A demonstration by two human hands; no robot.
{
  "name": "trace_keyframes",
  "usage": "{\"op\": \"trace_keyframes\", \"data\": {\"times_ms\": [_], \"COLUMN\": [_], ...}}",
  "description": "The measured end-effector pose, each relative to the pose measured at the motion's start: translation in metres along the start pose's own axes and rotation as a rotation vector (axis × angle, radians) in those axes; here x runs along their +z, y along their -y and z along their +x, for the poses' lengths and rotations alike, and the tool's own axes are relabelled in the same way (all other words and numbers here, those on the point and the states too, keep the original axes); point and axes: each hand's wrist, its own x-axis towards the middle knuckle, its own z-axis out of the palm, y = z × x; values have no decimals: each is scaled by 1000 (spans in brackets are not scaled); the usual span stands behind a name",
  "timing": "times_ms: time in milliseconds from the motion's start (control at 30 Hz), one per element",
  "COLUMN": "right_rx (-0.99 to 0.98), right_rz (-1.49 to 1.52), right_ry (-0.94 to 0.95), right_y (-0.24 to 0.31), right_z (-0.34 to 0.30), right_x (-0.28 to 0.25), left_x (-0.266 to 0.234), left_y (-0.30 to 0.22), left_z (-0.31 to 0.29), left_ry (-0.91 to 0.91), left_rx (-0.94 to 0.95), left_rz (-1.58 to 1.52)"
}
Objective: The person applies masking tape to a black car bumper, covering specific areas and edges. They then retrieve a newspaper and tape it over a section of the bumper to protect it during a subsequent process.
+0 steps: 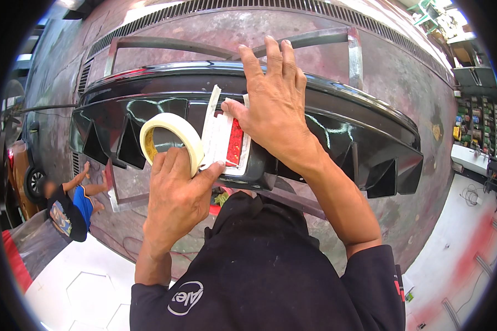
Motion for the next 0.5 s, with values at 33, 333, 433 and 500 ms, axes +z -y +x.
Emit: {"op": "trace_keyframes", "data": {"times_ms": [33,333,433,500], "right_rx": [-12,-109,-176,-195], "right_rz": [-12,141,382,729], "right_ry": [-2,143,82,270], "right_y": [1,32,40,48], "right_z": [-2,-44,-38,-36], "right_x": [-1,-42,-63,-82], "left_x": [0,-12,-13,-13], "left_y": [-1,5,-8,-18], "left_z": [0,-34,-50,-54], "left_ry": [2,-266,-365,-342], "left_rx": [-3,-169,-300,-315], "left_rz": [4,-214,-717,-996]}}
